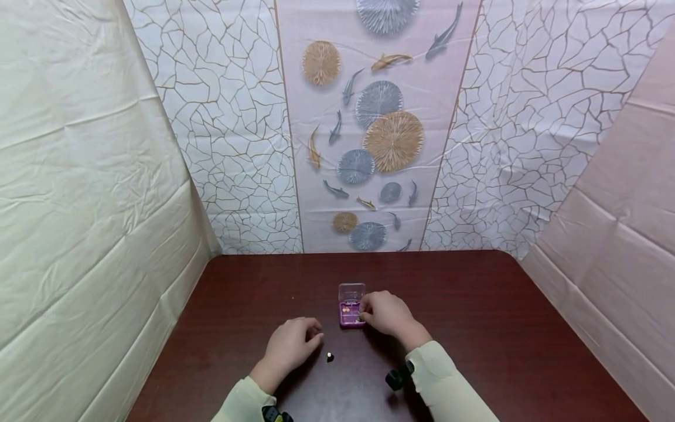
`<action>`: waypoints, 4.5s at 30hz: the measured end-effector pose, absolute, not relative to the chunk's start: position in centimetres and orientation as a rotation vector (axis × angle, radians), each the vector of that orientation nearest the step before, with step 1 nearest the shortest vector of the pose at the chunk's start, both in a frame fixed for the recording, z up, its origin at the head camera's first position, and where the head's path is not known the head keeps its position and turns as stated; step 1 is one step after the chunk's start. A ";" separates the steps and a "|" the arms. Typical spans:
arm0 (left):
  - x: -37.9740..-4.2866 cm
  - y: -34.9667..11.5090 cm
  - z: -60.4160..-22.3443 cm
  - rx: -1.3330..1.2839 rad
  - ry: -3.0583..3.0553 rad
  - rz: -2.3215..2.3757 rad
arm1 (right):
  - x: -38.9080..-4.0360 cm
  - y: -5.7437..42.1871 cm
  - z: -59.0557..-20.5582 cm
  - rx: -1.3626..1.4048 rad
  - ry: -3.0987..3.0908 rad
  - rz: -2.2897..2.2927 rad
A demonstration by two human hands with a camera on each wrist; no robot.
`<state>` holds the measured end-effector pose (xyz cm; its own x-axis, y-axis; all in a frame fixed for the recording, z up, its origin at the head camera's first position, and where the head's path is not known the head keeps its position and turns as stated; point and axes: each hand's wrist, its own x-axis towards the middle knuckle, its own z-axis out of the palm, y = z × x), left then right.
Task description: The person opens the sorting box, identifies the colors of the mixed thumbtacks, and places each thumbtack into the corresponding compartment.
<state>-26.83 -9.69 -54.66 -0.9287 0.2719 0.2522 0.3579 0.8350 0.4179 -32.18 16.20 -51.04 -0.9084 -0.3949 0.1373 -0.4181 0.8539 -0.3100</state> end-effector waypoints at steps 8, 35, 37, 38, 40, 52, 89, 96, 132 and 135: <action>-26.7 -9.7 -54.5 -0.472 -2.851 -0.698 | -32.0 16.5 -51.0 0.621 -2.964 0.546; -26.1 -8.7 -54.6 -0.829 -2.921 -0.765 | -31.4 19.6 -51.1 0.490 -3.000 0.605; -26.1 -8.5 -54.6 -0.829 -2.919 -0.755 | -31.4 19.6 -51.0 0.495 -2.994 0.604; -26.1 -8.5 -54.6 -0.832 -2.920 -0.750 | -31.4 19.6 -51.0 0.497 -2.991 0.603; -26.1 -8.3 -54.6 -0.832 -2.929 -0.747 | -31.4 19.7 -51.0 0.501 -2.985 0.603; -25.9 -8.3 -54.0 -0.804 -2.919 -0.698 | -31.3 19.8 -51.1 0.537 -2.959 0.608; -31.2 -5.9 -52.7 -0.653 -2.816 -0.695 | -30.9 20.3 -51.6 0.564 -2.969 0.628; -32.0 -4.8 -52.4 -0.641 -2.839 -0.700 | -30.9 20.6 -51.6 0.553 -2.975 0.638; -32.1 -4.7 -52.2 -0.642 -2.876 -0.622 | -31.4 20.5 -51.8 0.525 -2.984 0.607; -31.6 -5.2 -52.1 -0.667 -2.887 -0.625 | -31.4 20.2 -51.9 0.524 -2.995 0.624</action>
